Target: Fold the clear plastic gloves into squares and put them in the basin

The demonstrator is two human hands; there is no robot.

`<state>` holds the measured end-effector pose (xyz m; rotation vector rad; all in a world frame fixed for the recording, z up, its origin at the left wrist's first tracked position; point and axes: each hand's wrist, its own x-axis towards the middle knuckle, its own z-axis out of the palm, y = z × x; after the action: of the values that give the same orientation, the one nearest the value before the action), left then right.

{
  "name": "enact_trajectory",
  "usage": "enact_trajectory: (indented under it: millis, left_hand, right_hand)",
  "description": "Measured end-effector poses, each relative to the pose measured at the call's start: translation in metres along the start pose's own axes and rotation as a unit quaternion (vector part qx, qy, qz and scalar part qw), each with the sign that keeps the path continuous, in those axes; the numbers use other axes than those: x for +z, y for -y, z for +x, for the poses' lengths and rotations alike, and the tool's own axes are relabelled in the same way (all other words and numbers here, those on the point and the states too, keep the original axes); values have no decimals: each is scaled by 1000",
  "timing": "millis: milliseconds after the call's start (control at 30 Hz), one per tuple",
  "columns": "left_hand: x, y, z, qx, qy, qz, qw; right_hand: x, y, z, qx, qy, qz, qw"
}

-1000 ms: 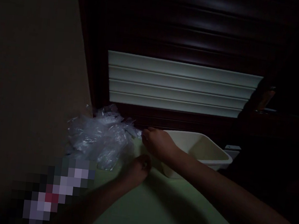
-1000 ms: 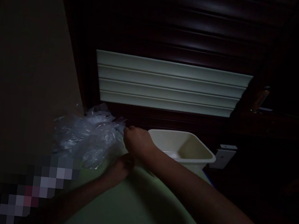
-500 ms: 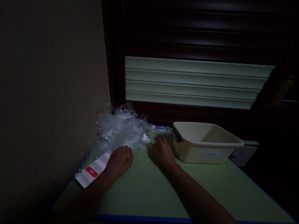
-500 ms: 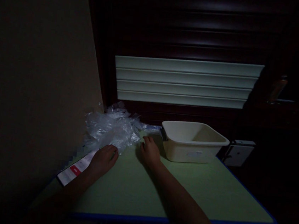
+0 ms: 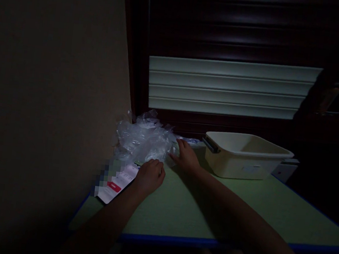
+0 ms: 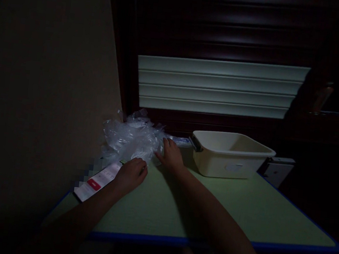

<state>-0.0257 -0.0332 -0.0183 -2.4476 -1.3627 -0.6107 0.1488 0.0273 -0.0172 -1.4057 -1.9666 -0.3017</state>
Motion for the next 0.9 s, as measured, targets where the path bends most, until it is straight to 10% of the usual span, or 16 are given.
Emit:
enact_trajectory:
  millis: [367,733,900]
  left_hand:
    - [3,1,2,10,-46,-72,996]
    - [8,9,6,-65,-92,-230,967]
    - [18,15,6,-96,-86,-347,929]
  right_hand:
    - [12,5,-4,3,1,62,998]
    - [-54,27,10,82,-254,293,918]
    - [-76,31,-2,89,-238,374,892]
